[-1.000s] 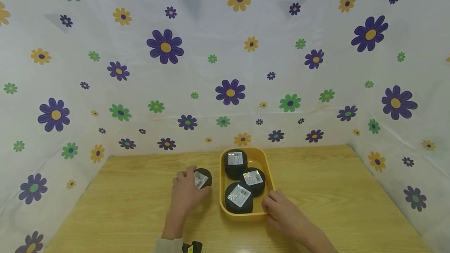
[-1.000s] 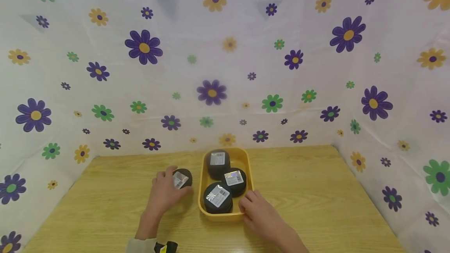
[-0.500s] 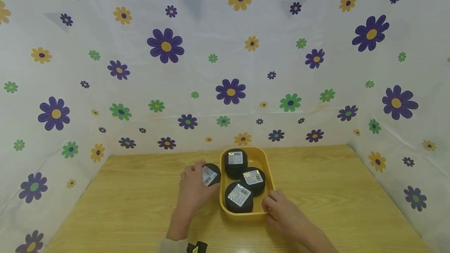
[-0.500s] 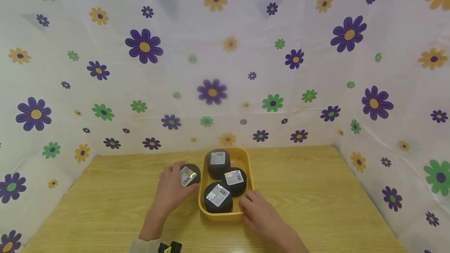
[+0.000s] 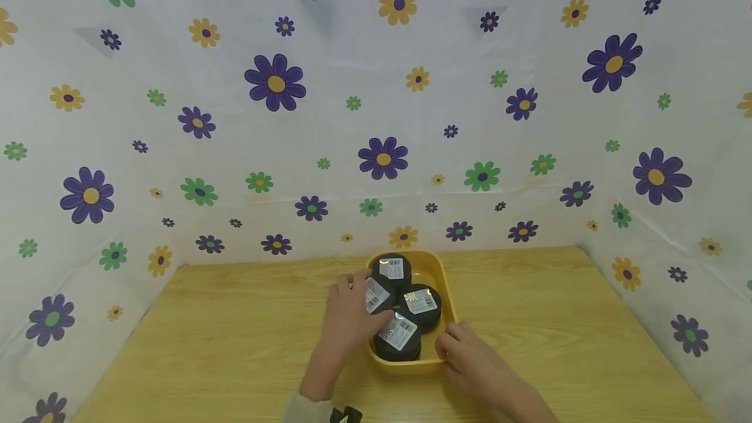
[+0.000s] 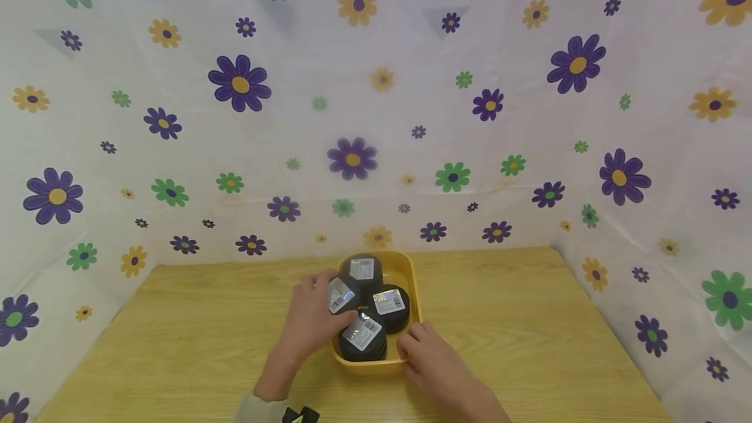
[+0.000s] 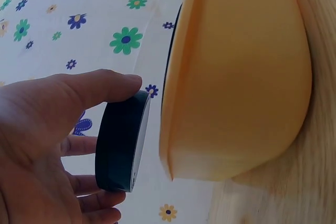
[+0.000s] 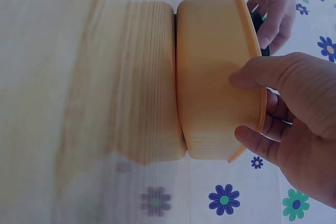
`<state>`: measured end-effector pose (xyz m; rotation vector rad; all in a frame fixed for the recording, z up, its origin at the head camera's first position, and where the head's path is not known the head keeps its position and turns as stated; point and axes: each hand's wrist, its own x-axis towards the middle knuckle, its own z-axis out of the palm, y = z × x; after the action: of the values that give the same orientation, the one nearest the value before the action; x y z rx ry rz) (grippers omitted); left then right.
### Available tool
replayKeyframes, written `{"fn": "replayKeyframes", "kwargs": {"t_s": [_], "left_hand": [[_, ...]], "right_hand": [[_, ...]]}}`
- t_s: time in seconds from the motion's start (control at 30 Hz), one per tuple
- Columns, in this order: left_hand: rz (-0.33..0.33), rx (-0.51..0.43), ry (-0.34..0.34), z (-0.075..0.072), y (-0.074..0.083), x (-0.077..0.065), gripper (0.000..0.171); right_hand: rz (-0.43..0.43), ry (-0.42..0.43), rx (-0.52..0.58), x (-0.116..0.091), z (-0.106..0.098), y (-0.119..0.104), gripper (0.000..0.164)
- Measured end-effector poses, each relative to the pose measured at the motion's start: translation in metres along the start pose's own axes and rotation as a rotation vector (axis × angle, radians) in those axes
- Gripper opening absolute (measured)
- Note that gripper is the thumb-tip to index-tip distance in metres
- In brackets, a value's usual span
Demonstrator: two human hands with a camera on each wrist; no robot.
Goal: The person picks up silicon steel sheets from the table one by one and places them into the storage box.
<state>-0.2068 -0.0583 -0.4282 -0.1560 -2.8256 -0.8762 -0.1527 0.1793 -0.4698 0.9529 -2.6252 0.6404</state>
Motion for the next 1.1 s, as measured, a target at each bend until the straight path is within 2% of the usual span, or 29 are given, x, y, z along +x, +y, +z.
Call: {"fn": "replayKeyframes", "kwargs": {"t_s": [0.23,0.37,0.57,0.7,0.83,1.0,1.1], "left_hand": [[0.087,0.023,-0.002,0.013,0.012,0.008,0.079],[0.132,0.045,0.002,0.019,0.019,0.014,0.079],[0.161,0.11,-0.026,0.027,0.03,0.021,0.078],[0.186,0.15,-0.031,0.032,0.037,0.023,0.077],[0.197,0.194,-0.045,0.038,0.04,0.024,0.077],[0.196,0.226,-0.066,0.044,0.043,0.027,0.077],[0.216,0.236,-0.06,0.047,0.044,0.028,0.076]], "right_hand": [[0.053,-0.05,0.009,0.001,-0.002,-0.001,0.029],[0.049,-0.047,0.0,0.0,-0.002,-0.001,0.028],[0.027,-0.028,-0.002,-0.002,-0.002,0.0,0.029],[0.036,-0.045,0.012,-0.002,-0.002,0.0,0.028],[0.049,-0.07,0.015,-0.001,-0.003,0.0,0.027],[0.019,-0.054,0.019,0.0,-0.003,0.0,0.029],[0.003,-0.039,0.019,0.0,-0.003,0.001,0.029]]}}
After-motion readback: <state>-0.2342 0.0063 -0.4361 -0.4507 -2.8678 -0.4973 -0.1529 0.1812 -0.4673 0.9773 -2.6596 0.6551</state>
